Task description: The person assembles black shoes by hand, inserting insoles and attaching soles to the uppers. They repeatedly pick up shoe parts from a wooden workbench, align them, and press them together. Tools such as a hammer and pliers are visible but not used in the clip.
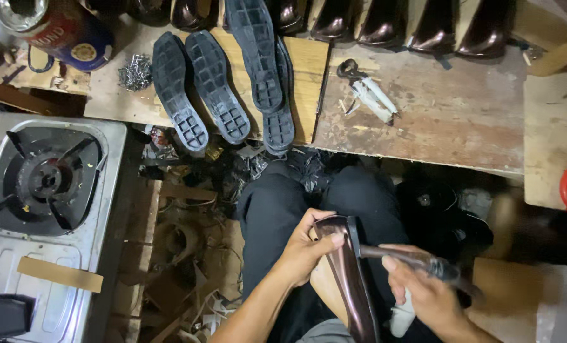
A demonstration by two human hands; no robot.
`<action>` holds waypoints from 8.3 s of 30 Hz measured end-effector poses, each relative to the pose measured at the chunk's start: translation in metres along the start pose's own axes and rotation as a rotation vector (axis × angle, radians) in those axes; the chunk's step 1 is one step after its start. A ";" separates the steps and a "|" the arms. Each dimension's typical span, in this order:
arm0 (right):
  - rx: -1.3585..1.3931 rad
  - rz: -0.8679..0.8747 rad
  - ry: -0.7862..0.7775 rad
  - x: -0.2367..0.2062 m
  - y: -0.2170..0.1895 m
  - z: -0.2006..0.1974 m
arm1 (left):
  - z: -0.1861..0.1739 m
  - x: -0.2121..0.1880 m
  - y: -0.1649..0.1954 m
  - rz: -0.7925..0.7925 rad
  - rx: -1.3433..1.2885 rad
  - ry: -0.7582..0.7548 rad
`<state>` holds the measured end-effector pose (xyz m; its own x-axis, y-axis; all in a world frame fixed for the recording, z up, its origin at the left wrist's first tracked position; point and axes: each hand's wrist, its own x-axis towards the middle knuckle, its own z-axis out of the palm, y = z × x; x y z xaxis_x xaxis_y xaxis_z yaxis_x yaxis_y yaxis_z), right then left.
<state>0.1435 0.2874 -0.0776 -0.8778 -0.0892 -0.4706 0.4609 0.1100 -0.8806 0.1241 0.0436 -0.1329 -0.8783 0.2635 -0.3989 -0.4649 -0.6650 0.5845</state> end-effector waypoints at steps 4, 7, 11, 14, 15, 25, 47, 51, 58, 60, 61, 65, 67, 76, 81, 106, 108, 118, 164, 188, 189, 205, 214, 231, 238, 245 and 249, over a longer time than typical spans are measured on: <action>-0.067 0.102 0.024 0.010 -0.004 0.009 | -0.003 0.010 0.002 0.033 0.179 0.023; -0.012 0.171 0.033 0.025 0.000 0.006 | -0.006 0.016 0.006 0.009 0.184 0.006; -0.103 0.241 0.024 0.047 0.010 -0.007 | -0.007 0.022 0.012 0.014 0.189 -0.012; -0.083 0.365 -0.167 0.061 0.012 -0.028 | -0.002 0.021 0.016 0.009 0.154 -0.006; -0.036 0.364 -0.252 0.063 0.013 -0.032 | -0.001 0.021 0.018 0.018 0.149 -0.019; -0.323 0.502 -0.215 0.087 0.009 -0.057 | -0.001 0.021 0.014 -0.072 0.253 -0.015; -0.282 0.148 -0.298 -0.003 -0.033 -0.042 | 0.028 -0.045 0.074 0.536 0.680 -0.346; -0.318 -0.357 -0.439 -0.010 -0.016 -0.044 | 0.024 -0.057 0.055 0.658 0.790 -0.450; 0.044 0.260 -0.553 -0.017 -0.026 -0.062 | 0.024 -0.073 0.053 0.609 0.764 -0.598; -0.213 0.049 -0.747 -0.020 -0.027 -0.063 | 0.032 -0.081 0.050 0.560 0.768 -0.642; -0.233 -0.092 -0.734 -0.023 -0.027 -0.063 | 0.036 -0.083 0.048 0.532 0.775 -0.649; -0.170 -0.107 -0.449 -0.036 -0.035 -0.066 | 0.052 -0.088 0.040 0.586 0.782 -0.666; 0.025 -0.102 -0.296 -0.038 -0.042 -0.065 | 0.051 -0.089 0.043 0.665 0.772 -0.584; -0.385 -0.910 -0.544 -0.041 -0.086 0.017 | 0.039 -0.108 0.052 0.775 0.874 -0.362; -0.579 -0.965 -0.324 -0.037 -0.126 0.021 | 0.036 -0.113 0.044 1.082 0.927 0.137; -0.114 0.166 -0.166 0.011 0.015 -0.010 | -0.006 -0.040 -0.064 -0.119 -0.323 0.244; -0.190 0.226 -0.143 0.011 0.018 -0.003 | -0.009 -0.039 -0.068 -0.086 -0.268 0.243; -0.094 0.375 -0.184 0.020 0.016 -0.011 | -0.011 -0.028 -0.060 -0.079 -0.226 0.270; -0.793 -0.117 -0.136 -0.049 0.074 -0.040 | -0.010 -0.071 0.090 0.450 1.441 -0.009; -0.812 -0.460 0.150 0.004 -0.023 0.015 | 0.003 -0.010 0.095 0.261 0.997 0.276; -0.596 -0.417 0.143 -0.011 -0.023 0.009 | 0.003 -0.012 0.093 0.232 0.997 0.284; -0.438 -0.438 0.229 -0.029 0.010 -0.027 | 0.011 -0.017 0.094 0.261 1.018 0.277; 0.033 -0.457 0.229 -0.017 0.042 -0.058 | 0.010 -0.010 0.095 0.089 0.941 0.291; 0.155 -0.846 0.087 -0.017 -0.069 -0.045 | -0.020 -0.021 0.083 0.485 1.037 0.115; -0.661 -0.777 -0.052 0.002 -0.070 0.060 | -0.022 -0.021 0.088 0.517 1.069 0.110; -0.854 -0.563 0.130 0.022 -0.070 0.025 | -0.012 -0.023 0.096 0.423 1.031 0.121; -1.065 -0.675 0.499 0.060 -0.105 -0.033 | -0.005 -0.025 0.103 0.336 0.889 0.205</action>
<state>0.0378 0.3035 -0.0120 -0.9488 -0.0897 0.3028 -0.1991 0.9142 -0.3529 0.0988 -0.0354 -0.0660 -0.9834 -0.0270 -0.1796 -0.1815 0.1100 0.9772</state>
